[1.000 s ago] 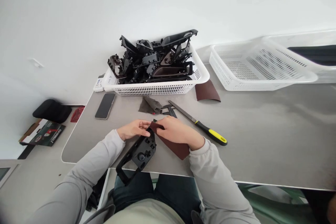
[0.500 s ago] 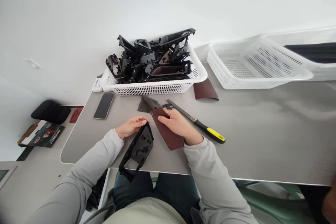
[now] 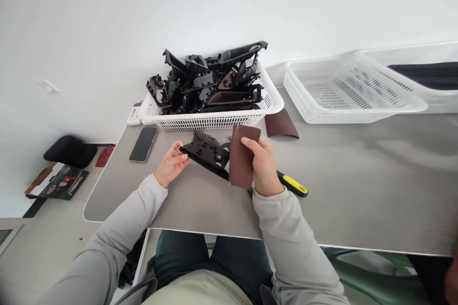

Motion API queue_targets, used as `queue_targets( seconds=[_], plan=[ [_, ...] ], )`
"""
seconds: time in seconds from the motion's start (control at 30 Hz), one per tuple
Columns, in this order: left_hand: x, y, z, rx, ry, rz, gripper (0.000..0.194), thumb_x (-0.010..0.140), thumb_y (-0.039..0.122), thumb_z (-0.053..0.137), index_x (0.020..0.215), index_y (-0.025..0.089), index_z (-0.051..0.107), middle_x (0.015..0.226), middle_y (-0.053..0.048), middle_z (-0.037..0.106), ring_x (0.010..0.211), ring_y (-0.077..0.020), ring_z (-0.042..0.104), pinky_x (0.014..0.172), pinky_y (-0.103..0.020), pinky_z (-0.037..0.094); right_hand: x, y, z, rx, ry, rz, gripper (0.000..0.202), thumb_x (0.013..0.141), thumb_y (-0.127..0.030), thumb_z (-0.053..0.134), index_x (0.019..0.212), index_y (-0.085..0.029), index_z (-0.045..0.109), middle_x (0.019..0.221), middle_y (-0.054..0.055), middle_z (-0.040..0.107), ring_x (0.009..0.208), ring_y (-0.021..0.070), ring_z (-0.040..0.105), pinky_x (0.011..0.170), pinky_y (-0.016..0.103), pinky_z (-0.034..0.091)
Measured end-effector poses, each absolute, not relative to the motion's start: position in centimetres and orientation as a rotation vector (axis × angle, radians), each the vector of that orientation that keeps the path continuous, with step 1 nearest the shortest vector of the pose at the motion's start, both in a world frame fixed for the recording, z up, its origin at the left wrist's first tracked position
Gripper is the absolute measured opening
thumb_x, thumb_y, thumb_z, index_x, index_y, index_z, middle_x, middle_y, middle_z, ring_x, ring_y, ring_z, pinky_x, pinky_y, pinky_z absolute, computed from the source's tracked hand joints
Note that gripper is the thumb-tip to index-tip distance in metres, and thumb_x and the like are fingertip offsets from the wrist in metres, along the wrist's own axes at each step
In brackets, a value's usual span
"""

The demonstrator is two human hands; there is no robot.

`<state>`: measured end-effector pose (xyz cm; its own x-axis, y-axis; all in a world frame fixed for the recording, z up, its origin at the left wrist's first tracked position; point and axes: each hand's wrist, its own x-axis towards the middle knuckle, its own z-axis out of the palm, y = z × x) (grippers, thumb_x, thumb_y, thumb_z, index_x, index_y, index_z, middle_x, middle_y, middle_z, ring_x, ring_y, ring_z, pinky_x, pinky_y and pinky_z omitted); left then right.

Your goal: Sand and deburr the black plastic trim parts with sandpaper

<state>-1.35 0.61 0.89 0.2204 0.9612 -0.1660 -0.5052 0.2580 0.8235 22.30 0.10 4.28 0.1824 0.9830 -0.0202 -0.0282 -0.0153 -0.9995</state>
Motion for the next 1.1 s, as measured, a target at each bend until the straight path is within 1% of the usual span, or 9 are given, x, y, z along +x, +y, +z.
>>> queue_targets(
  seconds=[0.13,0.27,0.4,0.47,0.53,0.6,0.7,0.9,1.1],
  plan=[
    [-1.1,0.7,1.2,0.712,0.875,1.225,0.058,0.048,0.02,0.083,0.084,0.024,0.039,0.074,0.008,0.06,0.072,-0.0098,0.061,0.076,-0.027,0.049,21.6,-0.4,4.0,-1.254,-1.108,1.064,0.025,0.075,-0.045,0.056,0.085,-0.022,0.061,0.075,0.004,0.063,0.068,0.02,0.058,0.06,0.033,0.047],
    [-0.7,0.6,0.7,0.828,0.986,1.251,0.059,0.048,0.027,0.083,0.082,0.024,0.035,0.071,0.009,0.057,0.066,-0.0089,0.057,0.066,-0.023,0.045,20.2,-0.7,3.4,-1.229,-1.438,1.095,0.023,0.077,-0.043,0.055,0.078,-0.021,0.06,0.071,0.003,0.06,0.066,0.0186,0.054,0.058,0.032,0.045],
    [-0.2,0.4,0.2,0.938,1.049,1.294,0.058,0.051,0.03,0.082,0.084,0.024,0.033,0.072,0.008,0.057,0.067,-0.0091,0.057,0.067,-0.023,0.042,18.8,-0.9,3.1,-1.093,-1.758,0.979,0.025,0.081,-0.035,0.05,0.061,-0.02,0.05,0.069,0.0,0.049,0.062,0.0144,0.049,0.06,0.03,0.043],
    [0.0,0.2,0.1,0.977,1.054,1.306,0.057,0.054,0.031,0.081,0.083,0.024,0.033,0.075,0.007,0.059,0.07,-0.0099,0.059,0.07,-0.024,0.042,18.3,-1.0,2.9,-1.086,-1.852,0.887,0.027,0.083,-0.032,0.048,0.059,-0.02,0.046,0.069,0.0,0.047,0.063,0.014,0.049,0.062,0.03,0.043],
    [0.2,-0.1,0.1,1.005,1.057,1.296,0.055,0.056,0.032,0.08,0.084,0.024,0.033,0.077,0.006,0.061,0.073,-0.0109,0.06,0.071,-0.025,0.043,17.9,-1.3,2.7,-1.102,-1.922,0.807,0.021,0.085,-0.028,0.046,0.066,-0.02,0.052,0.071,0.001,0.049,0.066,0.0153,0.051,0.065,0.031,0.045],
    [0.4,-0.3,0.2,1.023,1.066,1.271,0.054,0.058,0.032,0.079,0.084,0.024,0.034,0.079,0.005,0.061,0.074,-0.0118,0.061,0.072,-0.026,0.043,17.6,-1.5,2.6,-1.101,-1.995,0.746,0.019,0.087,-0.026,0.044,0.086,-0.019,0.061,0.073,0.002,0.053,0.07,0.0172,0.055,0.069,0.032,0.047],
    [0.5,-0.5,0.1,1.038,1.077,1.24,0.053,0.058,0.032,0.079,0.084,0.024,0.034,0.076,0.005,0.061,0.072,-0.0117,0.06,0.07,-0.025,0.043,17.3,-1.8,2.4,-1.044,-2.095,0.655,0.033,0.09,-0.024,0.04,0.116,-0.019,0.059,0.076,0.004,0.056,0.074,0.0193,0.058,0.07,0.033,0.049],
    [0.4,-0.4,-0.3,1.055,1.058,1.236,0.051,0.06,0.03,0.079,0.084,0.024,0.034,0.076,0.005,0.061,0.072,-0.0116,0.061,0.071,-0.025,0.043,17.2,-1.9,2.1,-1.086,-2.101,0.535,0.037,0.085,-0.016,0.041,0.114,-0.019,0.064,0.08,0.007,0.061,0.073,0.0197,0.06,0.071,0.035,0.051],
    [0.5,-0.4,-0.4,1.048,1.055,1.253,0.052,0.06,0.031,0.078,0.085,0.024,0.033,0.076,0.005,0.06,0.072,-0.0112,0.06,0.071,-0.025,0.043,16.9,-2.0,1.9,-1.049,-2.094,0.531,0.036,0.085,-0.019,0.041,0.113,-0.017,0.064,0.077,0.007,0.06,0.072,0.0207,0.06,0.072,0.036,0.051]
  ],
)
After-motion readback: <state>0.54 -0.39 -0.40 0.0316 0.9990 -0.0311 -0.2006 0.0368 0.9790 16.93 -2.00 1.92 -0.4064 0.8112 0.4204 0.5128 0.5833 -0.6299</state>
